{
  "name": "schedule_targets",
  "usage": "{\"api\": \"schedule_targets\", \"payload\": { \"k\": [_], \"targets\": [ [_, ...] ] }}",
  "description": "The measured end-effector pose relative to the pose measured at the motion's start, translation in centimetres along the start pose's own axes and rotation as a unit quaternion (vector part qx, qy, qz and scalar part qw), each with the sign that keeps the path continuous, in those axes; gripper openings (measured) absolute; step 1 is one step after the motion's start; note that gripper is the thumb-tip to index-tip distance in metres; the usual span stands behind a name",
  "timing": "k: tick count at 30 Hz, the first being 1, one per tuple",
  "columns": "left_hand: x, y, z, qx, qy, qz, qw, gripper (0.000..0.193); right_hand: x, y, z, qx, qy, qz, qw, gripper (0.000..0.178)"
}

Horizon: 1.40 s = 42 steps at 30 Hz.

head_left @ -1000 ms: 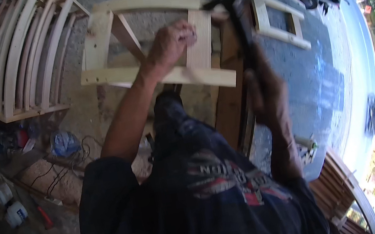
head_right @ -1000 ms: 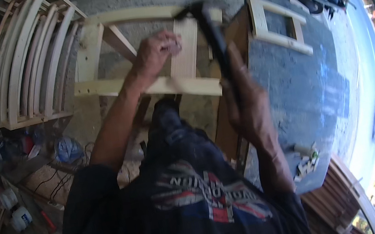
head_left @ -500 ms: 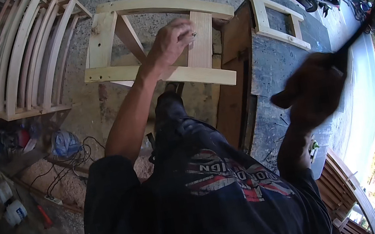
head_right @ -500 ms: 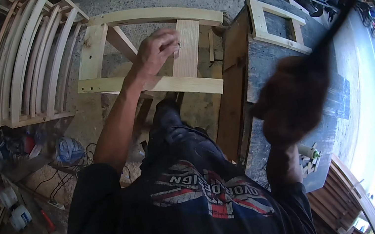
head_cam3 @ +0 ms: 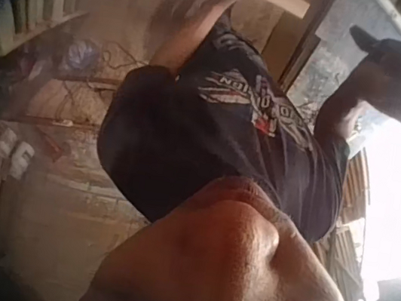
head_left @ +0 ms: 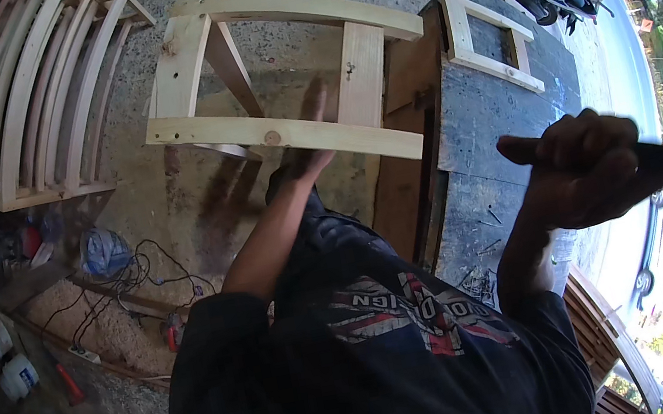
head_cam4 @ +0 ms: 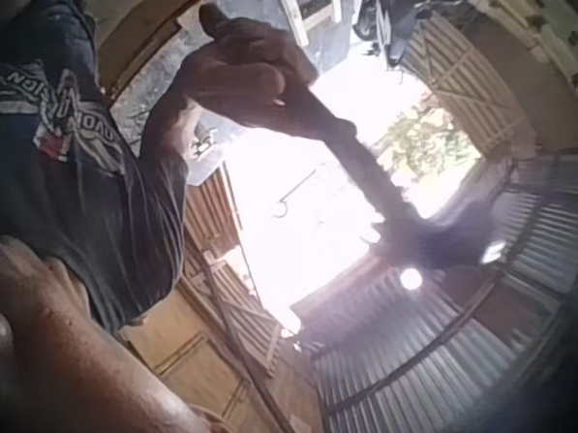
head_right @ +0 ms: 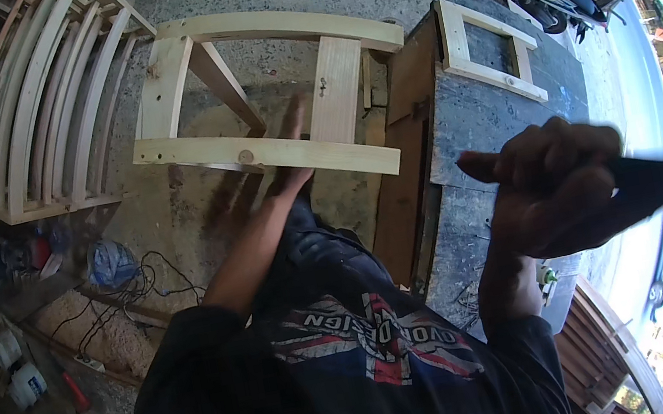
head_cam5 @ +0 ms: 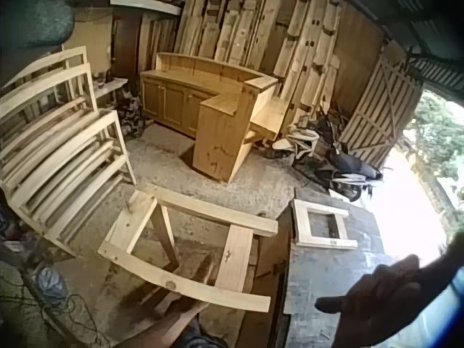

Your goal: Assembling a wooden structure using glue, nails, and a hammer.

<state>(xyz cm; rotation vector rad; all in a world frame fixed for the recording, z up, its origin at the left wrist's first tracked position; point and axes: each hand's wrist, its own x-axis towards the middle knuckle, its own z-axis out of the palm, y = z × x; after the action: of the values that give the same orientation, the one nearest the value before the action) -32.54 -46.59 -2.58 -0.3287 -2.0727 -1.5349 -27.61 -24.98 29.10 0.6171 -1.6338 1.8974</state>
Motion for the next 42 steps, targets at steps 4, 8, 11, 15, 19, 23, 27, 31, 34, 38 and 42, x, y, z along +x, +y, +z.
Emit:
{"api": "schedule_targets", "payload": {
  "k": [4,8,11,15,19,23,27,31,34,38,42],
  "targets": [
    [2.9,0.3,4.4,-0.129,0.066,0.000,0.989,0.073,-2.1,3.3,2.1,-0.542,-0.329,0.172,0.754,0.027],
    [3.1,1.4,4.7,-0.112,0.050,-0.007,0.992,0.071,-1.0,3.1,1.4,-0.441,-0.271,0.176,0.837,0.027],
    [3.0,1.6,4.5,-0.104,0.040,-0.012,0.994,0.069,0.9,1.0,0.5,-0.390,-0.111,0.032,0.914,0.010],
    [3.2,1.6,4.5,-0.090,0.029,-0.021,0.995,0.067,0.2,1.7,0.7,-0.507,-0.323,0.190,0.776,0.026],
    [3.3,1.4,4.8,-0.082,0.035,-0.013,0.996,0.066,-0.6,3.9,0.3,-0.439,-0.281,0.166,0.837,0.051],
    [3.5,1.2,5.1,-0.079,0.025,-0.018,0.996,0.064,-0.1,2.9,-1.2,-0.294,-0.153,0.021,0.943,0.009],
    [3.2,1.3,4.4,-0.066,0.020,-0.017,0.997,0.062,-1.4,4.1,-1.5,-0.455,-0.409,0.252,0.750,0.049],
    [2.5,1.4,3.5,-0.056,0.016,-0.024,0.998,0.060,-3.2,5.6,-1.9,-0.437,-0.269,0.072,0.855,0.057],
    [2.3,1.2,3.6,-0.053,0.016,-0.025,0.998,0.059,-3.6,6.1,-2.5,-0.460,-0.299,0.025,0.835,0.059],
    [3.0,0.8,3.6,-0.052,0.019,-0.018,0.998,0.057,-4.7,6.2,-3.6,-0.459,-0.324,0.209,0.801,0.057],
    [4.0,0.6,1.5,-0.001,-0.015,0.019,1.000,0.056,-8.4,6.5,-6.0,-0.418,-0.098,0.325,0.843,0.055]
  ]
}}
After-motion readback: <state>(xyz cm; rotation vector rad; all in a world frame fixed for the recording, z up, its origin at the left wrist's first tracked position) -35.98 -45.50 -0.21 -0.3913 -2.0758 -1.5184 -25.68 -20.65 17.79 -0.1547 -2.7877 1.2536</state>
